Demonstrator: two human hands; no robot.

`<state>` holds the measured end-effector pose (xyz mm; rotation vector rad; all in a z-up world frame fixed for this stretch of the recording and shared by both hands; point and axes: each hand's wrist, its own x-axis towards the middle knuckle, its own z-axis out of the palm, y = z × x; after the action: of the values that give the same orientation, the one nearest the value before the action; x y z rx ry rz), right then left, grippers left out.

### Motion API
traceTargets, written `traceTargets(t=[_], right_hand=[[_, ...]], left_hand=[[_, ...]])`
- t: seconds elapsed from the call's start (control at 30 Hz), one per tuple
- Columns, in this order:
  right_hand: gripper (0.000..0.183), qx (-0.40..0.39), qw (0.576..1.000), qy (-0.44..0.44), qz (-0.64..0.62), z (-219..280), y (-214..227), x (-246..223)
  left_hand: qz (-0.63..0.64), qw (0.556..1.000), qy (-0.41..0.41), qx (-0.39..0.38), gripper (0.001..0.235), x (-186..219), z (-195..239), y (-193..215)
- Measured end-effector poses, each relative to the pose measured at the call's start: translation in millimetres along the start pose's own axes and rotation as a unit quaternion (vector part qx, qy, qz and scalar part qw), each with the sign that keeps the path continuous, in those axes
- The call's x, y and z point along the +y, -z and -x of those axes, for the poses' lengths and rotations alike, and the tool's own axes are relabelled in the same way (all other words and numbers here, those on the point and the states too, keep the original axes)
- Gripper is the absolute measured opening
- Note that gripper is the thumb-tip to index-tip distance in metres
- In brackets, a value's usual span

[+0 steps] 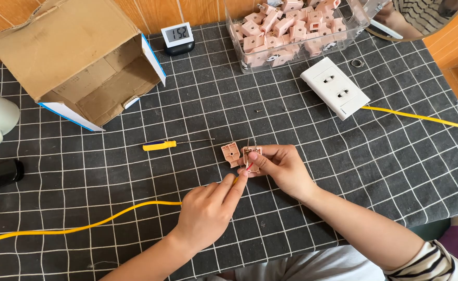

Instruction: The person assembles a two-prong electrical plug by inserting wires into a pink plastic housing and securing them with a screwdriver. They then attach the plug to a yellow cable and tighten the screws to complete the assembly.

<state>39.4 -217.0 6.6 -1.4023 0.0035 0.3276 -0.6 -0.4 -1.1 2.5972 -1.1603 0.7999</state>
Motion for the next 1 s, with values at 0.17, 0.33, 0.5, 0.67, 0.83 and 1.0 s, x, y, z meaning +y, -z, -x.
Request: traceTargets(t=[0.17, 0.33, 0.5, 0.67, 0.83, 1.0], right_hand=[[0.03, 0.017, 0.995, -0.015, -0.097, 0.3, -3.5, 10.0], [0.035, 0.035, 0.994, 0.013, -0.106, 4.3, -10.6, 11.6], [0.034, 0.053, 0.989, 0.019, -0.138, 3.2, -11.7, 13.9], [0.033, 0.048, 0.985, -0.004, -0.165, 3.8, -12.7, 14.7], [0.035, 0.05, 0.982, -0.006, -0.179, 2.2, -11.2, 15.1], [0.036, 0.062, 0.984, -0.04, -0.16, 0.9, -11.7, 8.2]], left_hand=[[-0.03, 0.999, 0.01, 0.021, 0.039, 8.1, -1.1, -0.3], [-0.035, 0.999, 0.001, 0.01, 0.042, 9.6, 2.0, -5.3], [-0.055, 0.998, 0.015, 0.034, 0.04, 6.4, -3.3, 0.5], [-0.05, 0.998, 0.004, 0.025, 0.04, 8.1, 1.4, -9.2], [-0.01, 1.0, 0.009, 0.027, 0.037, 2.1, -4.9, -3.9], [-0.051, 0.996, 0.006, 0.068, 0.032, 1.1, -11.5, 6.7]])
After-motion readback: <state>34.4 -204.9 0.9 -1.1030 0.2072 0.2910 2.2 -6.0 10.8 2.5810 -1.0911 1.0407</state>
